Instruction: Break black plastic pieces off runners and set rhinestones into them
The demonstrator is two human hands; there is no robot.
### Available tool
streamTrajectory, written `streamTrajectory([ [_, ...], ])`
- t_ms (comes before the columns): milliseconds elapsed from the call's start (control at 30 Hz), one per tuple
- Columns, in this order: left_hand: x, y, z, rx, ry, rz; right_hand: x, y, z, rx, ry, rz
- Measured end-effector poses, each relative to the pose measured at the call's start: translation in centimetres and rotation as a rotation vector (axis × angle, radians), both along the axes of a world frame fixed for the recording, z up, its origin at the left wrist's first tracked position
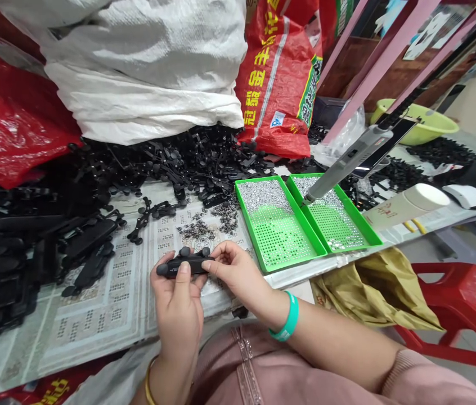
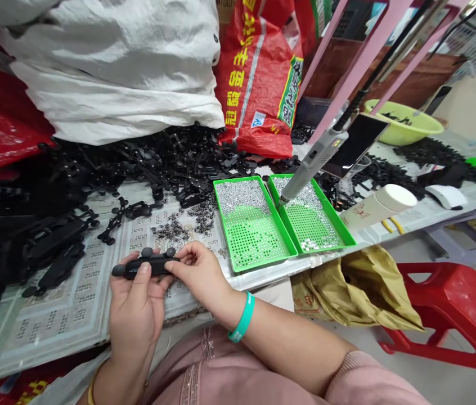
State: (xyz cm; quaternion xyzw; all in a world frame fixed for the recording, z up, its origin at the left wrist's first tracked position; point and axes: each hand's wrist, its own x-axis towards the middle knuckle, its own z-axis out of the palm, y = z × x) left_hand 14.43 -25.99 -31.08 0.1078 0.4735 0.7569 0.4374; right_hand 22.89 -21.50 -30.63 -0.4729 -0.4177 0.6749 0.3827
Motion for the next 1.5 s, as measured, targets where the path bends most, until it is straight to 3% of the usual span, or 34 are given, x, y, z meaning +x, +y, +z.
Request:
streamTrajectory([
  [333,0.2,0.5,0.5,0.095,0.016,0.004,0.5,0.3,0.2,0.103,-0.121,0.021],
  [533,0.0,0.3,0.1,0.033,0.031,0.022,0.2,-0.1,0.6,-0.176,0.193,0.079],
  [700,0.7,-0.2,0.4,-0.027,0.054,0.030,-0.3,-0.7,0.3,-0.219,0.356,-0.021],
  [800,0.6,0.1,0.7,-0.042,0.046,0.036,-0.3,-1.0,0.0,-0.196,0.347,-0.063],
  [867,-0.1,0.6,1.0,-0.043,-0.013,0.028,0.1,-1.0,0.2,-0.096,0.261,-0.022],
  [967,-1.7,1.1,1.7,-0.114,-0.155,-0.026,1.8,-0.3,1.4,0.224,0.072,0.205],
  [1033,-2.4,1.1,2.2,-0.226,-0.251,-0.131,3.1,0.8,2.5,0.486,-0.099,0.359],
  [1133,-2.5,0.6,2.4,-0.330,-0.395,-0.319,4.5,2.7,3.8,0.775,-0.291,0.438],
  [1267,-1.6,-0.3,2.2,-0.263,-0.540,-0.501,4.8,4.4,4.1,0.873,-0.264,0.671],
  [1367,-1.7,-0.5,2.0,-0.273,-0.468,-0.606,4.9,4.7,3.7,0.898,-0.200,0.707],
  [1500,-3.6,-0.6,1.4,-0.258,-0.132,-0.364,5.4,4.6,3.5,0.958,-0.293,0.594],
])
